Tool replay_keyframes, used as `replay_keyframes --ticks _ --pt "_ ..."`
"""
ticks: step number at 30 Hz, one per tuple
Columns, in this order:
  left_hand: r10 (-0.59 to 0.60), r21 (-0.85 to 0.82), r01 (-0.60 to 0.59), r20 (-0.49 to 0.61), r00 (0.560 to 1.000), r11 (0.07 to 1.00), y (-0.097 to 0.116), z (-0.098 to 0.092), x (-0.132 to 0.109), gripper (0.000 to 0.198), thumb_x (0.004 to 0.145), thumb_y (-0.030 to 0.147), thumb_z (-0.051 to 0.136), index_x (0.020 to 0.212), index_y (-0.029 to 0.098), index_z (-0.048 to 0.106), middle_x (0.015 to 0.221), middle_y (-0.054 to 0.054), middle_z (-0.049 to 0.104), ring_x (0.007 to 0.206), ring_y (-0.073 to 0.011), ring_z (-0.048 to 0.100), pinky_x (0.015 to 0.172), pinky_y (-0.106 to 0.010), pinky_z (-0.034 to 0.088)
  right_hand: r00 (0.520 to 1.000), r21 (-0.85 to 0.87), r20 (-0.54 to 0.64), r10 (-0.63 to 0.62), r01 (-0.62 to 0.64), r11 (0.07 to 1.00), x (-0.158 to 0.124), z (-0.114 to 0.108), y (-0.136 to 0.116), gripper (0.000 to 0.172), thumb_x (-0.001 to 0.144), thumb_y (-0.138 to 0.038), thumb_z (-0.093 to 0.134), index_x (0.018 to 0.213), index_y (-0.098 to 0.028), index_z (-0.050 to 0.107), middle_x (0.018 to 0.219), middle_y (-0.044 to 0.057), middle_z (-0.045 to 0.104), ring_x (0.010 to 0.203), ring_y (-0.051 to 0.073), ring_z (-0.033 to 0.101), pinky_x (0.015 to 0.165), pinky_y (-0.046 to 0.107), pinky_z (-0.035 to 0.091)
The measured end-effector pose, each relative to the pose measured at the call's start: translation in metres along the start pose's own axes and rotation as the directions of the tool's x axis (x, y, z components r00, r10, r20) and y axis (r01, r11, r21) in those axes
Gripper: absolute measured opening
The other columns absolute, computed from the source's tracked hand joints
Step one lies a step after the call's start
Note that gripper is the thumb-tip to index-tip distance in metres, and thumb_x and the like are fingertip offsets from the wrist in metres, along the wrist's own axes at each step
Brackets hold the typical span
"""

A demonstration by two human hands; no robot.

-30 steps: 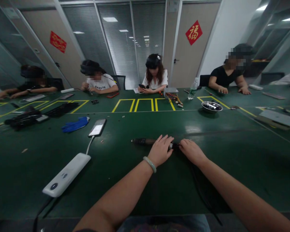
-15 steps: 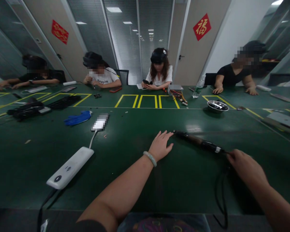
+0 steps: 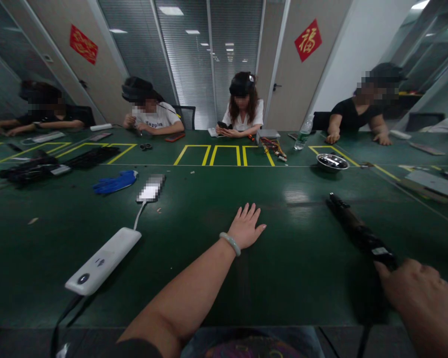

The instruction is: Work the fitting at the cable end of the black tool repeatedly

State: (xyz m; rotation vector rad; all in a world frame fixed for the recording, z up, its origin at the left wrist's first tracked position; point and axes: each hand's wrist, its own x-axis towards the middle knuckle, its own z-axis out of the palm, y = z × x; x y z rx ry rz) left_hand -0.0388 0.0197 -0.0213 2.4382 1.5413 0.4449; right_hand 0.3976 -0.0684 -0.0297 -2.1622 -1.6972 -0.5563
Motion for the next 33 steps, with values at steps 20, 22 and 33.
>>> replay_keyframes --ticks 20,22,33 --pt "0.135 0.155 -0.118 -0.103 0.985 0.981 -0.011 0.039 0.004 0.066 0.080 0.024 0.053 0.143 0.019 0.033 0.153 -0.009 0.026 0.144 -0.0318 0.000 0.117 -0.053 0.005 0.591 0.773 0.106 -0.800 0.457 0.439 0.008 -0.017 -0.319 0.047 0.097 -0.043 0.034 0.140 -0.028 0.041 0.148 0.003 0.037 0.140 0.021 0.023 0.115 0.047 0.016" --pt "0.122 0.201 -0.101 -0.096 0.988 0.974 -0.013 0.042 0.005 0.068 0.082 0.028 0.051 0.145 0.020 0.029 0.155 -0.008 0.022 0.144 -0.0292 -0.004 0.117 -0.053 0.005 0.587 0.781 0.107 -0.802 0.450 0.433 0.010 -0.015 -0.319 0.046 0.097 -0.043 0.035 0.140 -0.028 0.042 0.148 0.002 0.037 0.140 0.021 0.023 0.115 0.047 0.016" --pt "0.090 0.369 -0.074 -0.027 0.996 0.927 -0.011 0.037 0.003 0.069 0.086 0.037 0.047 0.148 0.018 0.024 0.156 -0.008 0.016 0.144 -0.0300 -0.006 0.117 -0.053 0.005 0.595 0.815 0.076 -0.800 0.425 0.393 0.011 -0.011 -0.318 0.043 0.094 -0.043 0.041 0.135 -0.030 0.048 0.147 0.002 0.039 0.138 0.023 0.028 0.114 0.048 0.022"
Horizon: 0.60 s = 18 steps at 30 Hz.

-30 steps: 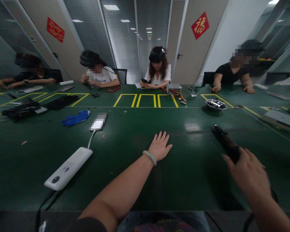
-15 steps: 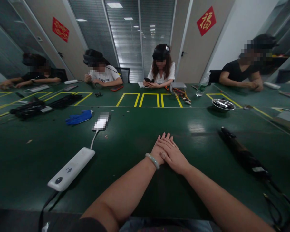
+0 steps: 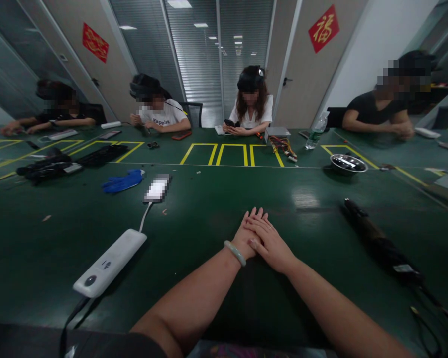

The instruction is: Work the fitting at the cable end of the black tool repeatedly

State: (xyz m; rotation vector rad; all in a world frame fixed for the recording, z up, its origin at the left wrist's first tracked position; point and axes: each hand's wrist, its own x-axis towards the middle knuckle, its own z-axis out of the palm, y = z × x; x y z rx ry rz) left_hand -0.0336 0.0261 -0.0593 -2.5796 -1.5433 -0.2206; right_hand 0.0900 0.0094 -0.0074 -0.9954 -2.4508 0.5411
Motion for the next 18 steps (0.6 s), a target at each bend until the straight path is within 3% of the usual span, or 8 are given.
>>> replay_keyframes --ticks 3,5,7,9,11,13,15,18 --pt "0.000 -0.103 0.000 -0.007 1.000 0.995 -0.002 -0.017 -0.001 0.063 0.092 0.040 0.037 0.149 0.018 0.020 0.157 -0.008 0.015 0.144 -0.0288 0.002 0.117 -0.051 0.011 0.988 -0.083 -0.136 0.076 -0.088 0.993 -0.003 -0.015 0.022 0.040 0.093 -0.042 0.041 0.128 -0.027 0.053 0.148 0.004 0.036 0.139 0.023 0.027 0.112 0.048 0.024" --pt "-0.042 -0.175 0.041 -0.006 0.999 0.984 -0.004 -0.027 -0.002 0.058 0.097 0.044 0.026 0.149 0.018 0.021 0.157 -0.007 0.016 0.144 -0.0270 0.007 0.116 -0.048 0.014 0.891 -0.169 -0.391 0.230 -0.315 0.934 -0.012 -0.035 0.050 0.047 0.091 -0.045 0.042 0.130 -0.021 0.051 0.150 0.011 0.032 0.140 0.028 0.022 0.111 0.053 0.023" --pt "-0.067 -0.237 0.071 0.024 0.997 0.969 -0.005 -0.033 -0.002 0.059 0.097 0.048 0.019 0.148 0.019 0.024 0.156 -0.007 0.018 0.144 -0.0264 0.010 0.116 -0.048 0.017 0.650 -0.181 -0.661 0.375 -0.624 0.761 -0.032 -0.061 0.084 0.064 0.085 -0.051 0.049 0.136 -0.013 0.044 0.151 0.020 0.023 0.141 0.036 0.012 0.108 0.061 0.017" --pt "-0.061 -0.285 0.075 0.057 0.996 0.956 -0.006 -0.037 -0.001 0.060 0.097 0.051 0.016 0.148 0.020 0.024 0.156 -0.006 0.019 0.144 -0.0260 0.010 0.116 -0.048 0.017 0.379 -0.117 -0.810 0.448 -0.852 0.510 -0.061 -0.088 0.121 0.081 0.077 -0.055 0.058 0.140 -0.008 0.040 0.151 0.028 0.014 0.141 0.042 0.002 0.104 0.068 0.007" --pt "-0.058 -0.314 0.079 0.077 0.995 0.946 -0.006 -0.037 -0.001 0.061 0.097 0.052 0.015 0.148 0.020 0.024 0.156 -0.005 0.019 0.144 -0.0258 0.010 0.116 -0.049 0.017 0.164 -0.019 -0.844 0.511 -0.961 0.276 -0.094 -0.109 0.154 0.094 0.068 -0.057 0.065 0.142 -0.006 0.037 0.149 0.034 0.012 0.139 0.045 0.001 0.101 0.070 0.000" --pt "-0.059 -0.328 0.084 0.086 0.995 0.941 -0.006 -0.037 -0.001 0.061 0.097 0.052 0.015 0.148 0.021 0.024 0.156 -0.004 0.018 0.144 -0.0257 0.009 0.117 -0.049 0.015 0.001 0.086 -0.780 0.626 -0.990 0.108 -0.124 -0.124 0.178 0.101 0.058 -0.058 0.072 0.140 -0.008 0.041 0.141 0.039 0.026 0.135 0.050 0.015 0.097 0.071 0.001" --pt "-0.057 -0.333 0.085 0.095 0.994 0.939 -0.007 -0.037 -0.001 0.061 0.097 0.052 0.015 0.148 0.021 0.023 0.157 -0.004 0.016 0.144 -0.0256 0.009 0.117 -0.049 0.014 -0.074 0.139 -0.670 0.739 -0.990 0.027 -0.145 -0.133 0.193 0.099 0.051 -0.060 0.075 0.135 -0.013 0.050 0.128 0.040 0.041 0.127 0.052 0.032 0.093 0.070 0.012" --pt "-0.050 -0.333 0.085 0.112 0.992 0.939 -0.007 -0.040 -0.001 0.061 0.097 0.052 0.015 0.148 0.020 0.023 0.157 -0.004 0.016 0.144 -0.0254 0.009 0.117 -0.049 0.014 -0.085 0.116 -0.561 0.824 -0.993 -0.024 -0.158 -0.140 0.199 0.094 0.047 -0.061 0.076 0.126 -0.014 0.059 0.116 0.040 0.049 0.117 0.052 0.043 0.082 0.067 0.026"
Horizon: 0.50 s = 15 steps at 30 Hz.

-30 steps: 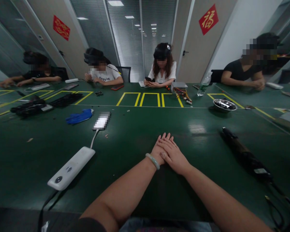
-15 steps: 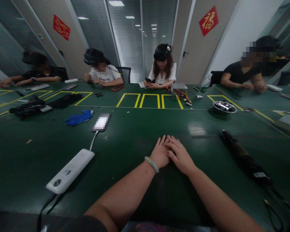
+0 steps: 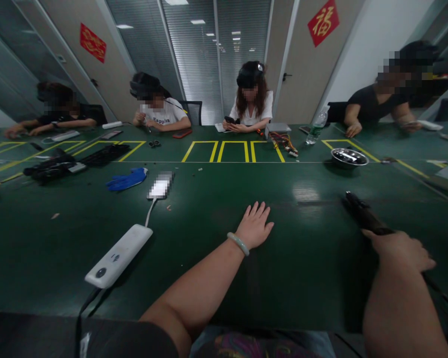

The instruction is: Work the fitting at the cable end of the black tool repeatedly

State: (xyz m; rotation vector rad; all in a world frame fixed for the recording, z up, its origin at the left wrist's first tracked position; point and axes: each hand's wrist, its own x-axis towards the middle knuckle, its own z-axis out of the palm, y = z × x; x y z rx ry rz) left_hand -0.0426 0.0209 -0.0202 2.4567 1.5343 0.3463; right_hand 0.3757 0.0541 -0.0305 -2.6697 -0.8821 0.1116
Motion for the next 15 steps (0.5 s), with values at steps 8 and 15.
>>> replay_keyframes --ticks 8,15 --pt "-0.031 -0.079 0.029 -0.030 0.999 0.996 0.003 -0.003 0.000 0.060 0.097 0.052 0.017 0.147 0.019 0.027 0.155 -0.006 0.023 0.144 -0.0247 0.013 0.117 -0.047 0.016 0.990 -0.110 -0.030 -0.141 0.137 0.984 -0.016 -0.007 -0.007 0.062 0.066 -0.057 0.065 0.114 -0.018 0.066 0.109 0.032 0.057 0.104 0.051 0.051 0.066 0.059 0.034" --pt "0.030 -0.140 -0.072 -0.282 0.959 0.988 0.016 -0.022 -0.004 0.049 0.099 0.041 0.025 0.143 0.020 0.033 0.151 -0.004 0.033 0.143 -0.0190 0.018 0.117 -0.044 0.020 0.773 -0.121 -0.072 -0.630 0.620 0.775 -0.081 -0.012 -0.052 0.052 0.082 -0.059 0.048 0.112 -0.018 0.064 0.102 0.020 0.063 0.091 0.036 0.057 0.069 0.045 0.038"
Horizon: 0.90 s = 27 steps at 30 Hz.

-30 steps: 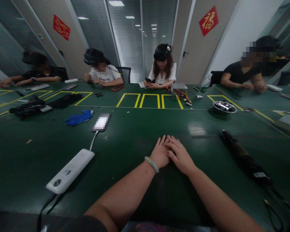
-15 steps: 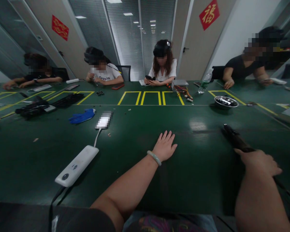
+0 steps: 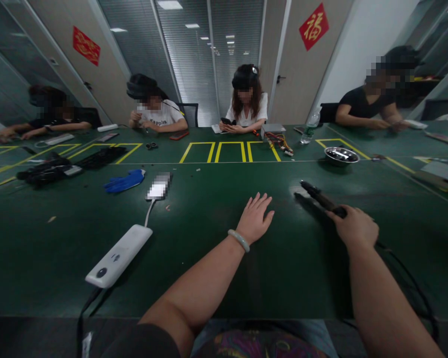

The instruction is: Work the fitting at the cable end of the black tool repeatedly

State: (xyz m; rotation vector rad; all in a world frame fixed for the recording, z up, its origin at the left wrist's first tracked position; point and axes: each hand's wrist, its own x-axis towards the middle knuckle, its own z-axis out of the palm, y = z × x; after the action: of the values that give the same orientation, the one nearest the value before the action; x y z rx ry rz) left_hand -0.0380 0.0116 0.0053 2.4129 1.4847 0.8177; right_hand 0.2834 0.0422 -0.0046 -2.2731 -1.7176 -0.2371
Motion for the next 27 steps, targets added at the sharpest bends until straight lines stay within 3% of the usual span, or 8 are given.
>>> replay_keyframes --ticks 3,7,10,13,19,21,24,27 --pt "0.100 -0.008 -0.101 -0.084 0.991 0.995 0.009 -0.012 -0.001 0.044 0.099 0.034 0.029 0.140 0.022 0.036 0.149 -0.003 0.036 0.142 -0.0159 0.019 0.118 -0.041 0.019 0.942 0.065 -0.085 -0.325 0.331 0.941 -0.020 -0.005 -0.053 0.046 0.086 -0.049 0.049 0.120 -0.019 0.057 0.109 0.014 0.063 0.096 0.030 0.057 0.079 0.041 0.038" --pt "0.207 -0.011 -0.209 -0.100 0.973 0.978 0.017 -0.022 -0.003 0.043 0.097 0.029 0.031 0.138 0.022 0.042 0.147 -0.002 0.039 0.141 -0.0174 0.024 0.118 -0.045 0.018 0.770 0.164 -0.081 -0.633 0.637 0.754 -0.058 -0.003 -0.118 0.034 0.087 -0.031 0.051 0.119 -0.018 0.057 0.113 0.012 0.064 0.101 0.027 0.056 0.087 0.040 0.036" --pt "0.255 -0.008 -0.256 -0.066 0.965 0.967 0.019 -0.022 -0.003 0.044 0.095 0.027 0.033 0.137 0.023 0.044 0.147 -0.002 0.040 0.141 -0.0189 0.025 0.117 -0.047 0.017 0.635 0.225 -0.031 -0.772 0.757 0.614 -0.081 0.007 -0.148 0.026 0.086 -0.019 0.048 0.106 -0.017 0.065 0.105 0.013 0.067 0.101 0.026 0.056 0.091 0.041 0.035" --pt "0.253 -0.003 -0.253 -0.024 0.967 0.967 0.019 -0.018 -0.002 0.044 0.095 0.027 0.034 0.138 0.023 0.042 0.147 -0.002 0.040 0.140 -0.0164 0.026 0.118 -0.043 0.019 0.590 0.235 -0.026 -0.807 0.788 0.569 -0.089 0.014 -0.159 0.032 0.084 -0.014 0.045 0.109 -0.017 0.065 0.109 0.013 0.066 0.106 0.026 0.054 0.098 0.043 0.033" --pt "0.219 -0.039 -0.222 -0.062 0.974 0.974 0.016 -0.012 -0.001 0.041 0.098 0.025 0.028 0.135 0.021 0.045 0.143 -0.002 0.045 0.135 -0.0123 0.035 0.116 -0.035 0.025 0.593 0.269 -0.079 -0.801 0.786 0.556 -0.078 -0.011 -0.138 0.045 0.083 -0.031 0.057 0.124 -0.012 0.056 0.126 0.016 0.056 0.120 0.029 0.046 0.106 0.045 0.030" --pt "0.223 -0.062 -0.227 -0.077 0.972 0.972 0.015 -0.013 -0.001 0.040 0.098 0.025 0.028 0.135 0.020 0.045 0.142 -0.003 0.047 0.134 -0.0135 0.038 0.114 -0.036 0.029 0.669 0.326 -0.066 -0.740 0.716 0.618 -0.074 -0.026 -0.115 0.053 0.085 -0.039 0.056 0.132 -0.016 0.049 0.128 0.012 0.054 0.118 0.027 0.048 0.101 0.043 0.036" --pt "0.233 -0.073 -0.239 -0.081 0.969 0.968 0.016 -0.014 0.000 0.040 0.097 0.024 0.033 0.134 0.021 0.045 0.139 -0.004 0.050 0.130 -0.0153 0.043 0.111 -0.037 0.034 0.811 0.349 0.006 -0.586 0.547 0.761 -0.077 -0.043 -0.068 0.043 0.090 -0.043 0.049 0.128 -0.025 0.053 0.114 0.007 0.062 0.102 0.023 0.057 0.087 0.038 0.045" --pt "0.260 -0.050 -0.262 -0.042 0.965 0.964 0.021 -0.011 -0.001 0.036 0.094 0.026 0.041 0.128 0.023 0.052 0.134 -0.004 0.055 0.125 -0.0184 0.047 0.107 -0.040 0.037 0.876 0.297 0.089 -0.474 0.430 0.852 -0.092 -0.052 -0.023 0.033 0.091 -0.045 0.048 0.114 -0.028 0.064 0.100 0.005 0.064 0.090 0.022 0.060 0.077 0.035 0.048"
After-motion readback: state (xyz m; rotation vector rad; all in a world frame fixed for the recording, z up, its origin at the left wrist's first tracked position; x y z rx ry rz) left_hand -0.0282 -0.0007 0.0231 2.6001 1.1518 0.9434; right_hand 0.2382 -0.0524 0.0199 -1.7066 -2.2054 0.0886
